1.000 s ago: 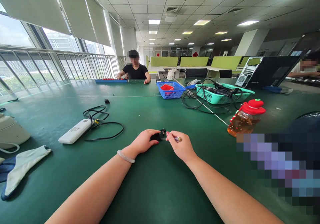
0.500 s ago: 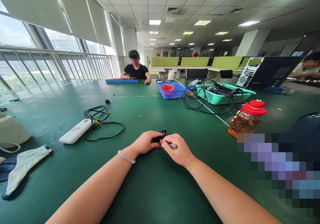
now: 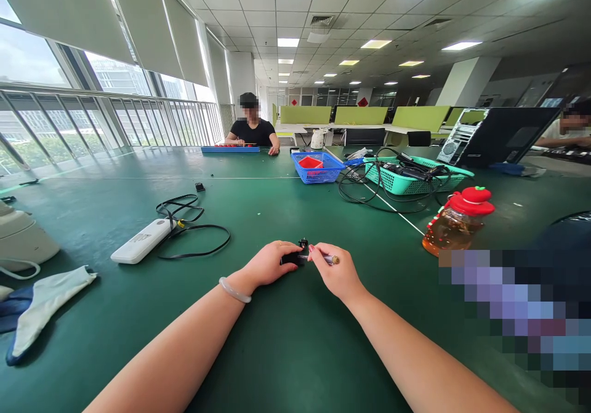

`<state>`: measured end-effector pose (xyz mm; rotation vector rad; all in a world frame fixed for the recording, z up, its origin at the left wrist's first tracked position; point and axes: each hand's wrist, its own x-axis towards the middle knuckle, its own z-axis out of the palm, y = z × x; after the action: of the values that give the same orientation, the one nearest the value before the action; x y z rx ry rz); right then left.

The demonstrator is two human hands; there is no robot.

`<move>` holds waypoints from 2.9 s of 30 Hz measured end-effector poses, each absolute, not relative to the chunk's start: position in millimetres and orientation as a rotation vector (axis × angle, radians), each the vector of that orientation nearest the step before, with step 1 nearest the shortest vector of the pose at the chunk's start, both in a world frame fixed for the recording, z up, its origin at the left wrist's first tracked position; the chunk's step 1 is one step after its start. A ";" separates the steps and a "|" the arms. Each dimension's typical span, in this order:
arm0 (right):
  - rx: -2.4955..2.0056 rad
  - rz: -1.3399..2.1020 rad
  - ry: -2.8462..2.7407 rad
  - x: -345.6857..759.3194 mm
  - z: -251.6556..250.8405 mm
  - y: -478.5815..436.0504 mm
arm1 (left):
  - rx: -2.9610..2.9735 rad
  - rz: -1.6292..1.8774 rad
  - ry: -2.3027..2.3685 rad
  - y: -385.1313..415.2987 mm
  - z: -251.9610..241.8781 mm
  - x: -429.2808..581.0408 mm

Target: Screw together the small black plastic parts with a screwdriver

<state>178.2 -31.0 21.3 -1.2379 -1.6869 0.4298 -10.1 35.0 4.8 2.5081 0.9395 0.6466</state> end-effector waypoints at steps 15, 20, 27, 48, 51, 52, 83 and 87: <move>-1.060 0.201 -1.622 182.4 26.8 -39.4 | 2.567 0.926 1.114 34.7 4.9 -10.4; -1.207 0.251 -1.557 185.3 20.7 -31.4 | 2.560 0.793 1.449 40.9 -2.4 -11.6; -1.304 0.362 -1.450 188.5 17.0 -24.6 | 2.568 0.601 1.579 39.1 -1.4 -13.3; -1.296 0.391 -1.521 185.0 13.4 -22.3 | 2.651 0.587 1.068 30.6 -1.9 -9.7; -1.291 0.348 -1.493 186.0 14.4 -22.7 | 2.663 0.572 1.094 31.4 -0.8 -8.9; -1.293 0.345 -1.488 186.4 14.1 -22.4 | 2.660 0.568 1.111 31.7 -0.5 -8.8; -1.228 0.577 -1.588 182.4 15.8 -28.2 | 2.664 0.550 1.044 29.3 2.8 -9.2; -1.254 0.510 -1.572 182.9 18.5 -30.5 | 2.670 0.575 1.050 29.4 1.8 -9.8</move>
<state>182.9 -30.5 18.5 -1.2537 -1.5721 0.5095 -9.8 29.4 1.8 2.6701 1.0496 0.5748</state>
